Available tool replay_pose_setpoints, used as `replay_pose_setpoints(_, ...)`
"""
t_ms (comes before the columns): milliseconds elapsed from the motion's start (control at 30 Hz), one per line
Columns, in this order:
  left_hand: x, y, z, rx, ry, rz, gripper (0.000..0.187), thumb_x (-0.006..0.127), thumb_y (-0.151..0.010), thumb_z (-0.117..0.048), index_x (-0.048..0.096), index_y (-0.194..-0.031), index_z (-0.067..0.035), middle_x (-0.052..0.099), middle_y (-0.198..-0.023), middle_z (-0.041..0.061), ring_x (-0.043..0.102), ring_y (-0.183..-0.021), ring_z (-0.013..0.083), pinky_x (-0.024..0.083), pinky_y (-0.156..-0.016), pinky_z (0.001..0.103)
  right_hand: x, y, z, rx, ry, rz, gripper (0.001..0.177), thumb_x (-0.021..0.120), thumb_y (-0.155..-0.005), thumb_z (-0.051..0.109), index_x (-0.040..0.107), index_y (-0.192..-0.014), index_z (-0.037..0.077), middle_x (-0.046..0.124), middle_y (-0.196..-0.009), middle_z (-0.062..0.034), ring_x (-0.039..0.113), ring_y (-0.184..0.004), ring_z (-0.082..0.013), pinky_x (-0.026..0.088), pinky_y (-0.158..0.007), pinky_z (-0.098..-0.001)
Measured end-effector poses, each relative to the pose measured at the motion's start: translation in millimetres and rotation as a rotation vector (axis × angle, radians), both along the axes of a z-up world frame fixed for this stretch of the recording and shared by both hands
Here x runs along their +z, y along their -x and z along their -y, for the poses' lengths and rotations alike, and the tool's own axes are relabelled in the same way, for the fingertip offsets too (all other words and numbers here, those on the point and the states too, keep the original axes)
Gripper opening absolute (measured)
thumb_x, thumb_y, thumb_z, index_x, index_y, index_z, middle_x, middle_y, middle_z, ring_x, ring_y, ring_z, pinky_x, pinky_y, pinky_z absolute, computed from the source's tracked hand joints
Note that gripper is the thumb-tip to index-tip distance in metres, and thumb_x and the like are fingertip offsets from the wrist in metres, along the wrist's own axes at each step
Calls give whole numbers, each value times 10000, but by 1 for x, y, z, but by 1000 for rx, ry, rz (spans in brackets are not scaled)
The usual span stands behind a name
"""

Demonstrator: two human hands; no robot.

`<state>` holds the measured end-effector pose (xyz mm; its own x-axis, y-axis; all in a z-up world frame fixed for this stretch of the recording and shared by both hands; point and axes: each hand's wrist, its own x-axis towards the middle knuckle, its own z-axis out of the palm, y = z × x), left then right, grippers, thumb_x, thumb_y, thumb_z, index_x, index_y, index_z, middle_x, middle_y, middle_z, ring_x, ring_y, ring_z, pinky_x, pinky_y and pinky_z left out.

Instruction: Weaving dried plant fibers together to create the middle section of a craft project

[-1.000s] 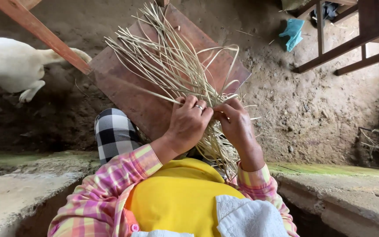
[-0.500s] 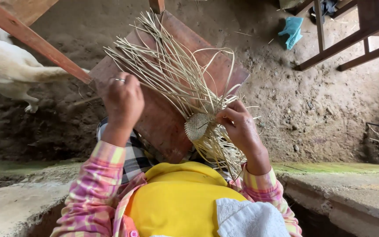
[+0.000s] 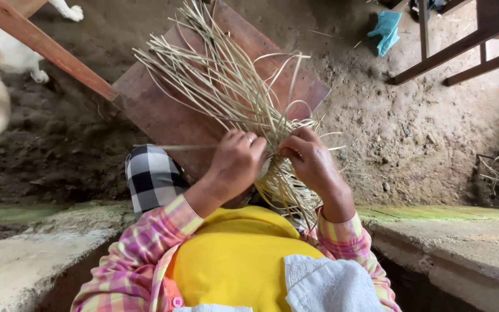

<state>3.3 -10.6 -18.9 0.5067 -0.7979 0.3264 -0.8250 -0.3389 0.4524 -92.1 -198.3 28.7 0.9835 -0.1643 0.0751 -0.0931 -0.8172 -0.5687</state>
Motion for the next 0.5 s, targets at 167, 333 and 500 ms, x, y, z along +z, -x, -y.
replay_pose_setpoints(167,-8,7,6,-4,136,-27,115,663,-882,-36,689,-993,-55,687,-860,143,709,-801,359,572,-667,447,-1,-2,-3,25,-63,109,154,773,-877,153,719,-1021,148,649,-1001,-121,691,-893,-387,565,-764,-489)
replay_pose_setpoints(333,-14,6,10,-50,198,-417,149,579,-960,24,670,-1072,-17,697,-875,150,722,-825,410,623,-680,464,-21,11,-8,-60,-171,183,209,796,-881,204,724,-1075,173,663,-1030,-85,709,-898,-302,587,-787,-434)
replay_pose_setpoints(500,-12,16,8,-103,303,-694,112,619,-1040,-159,683,-974,-96,647,-779,80,695,-738,307,580,-596,397,-33,29,-11,-92,-185,184,158,811,-865,206,756,-1010,175,702,-932,-55,738,-837,-276,595,-759,-387)
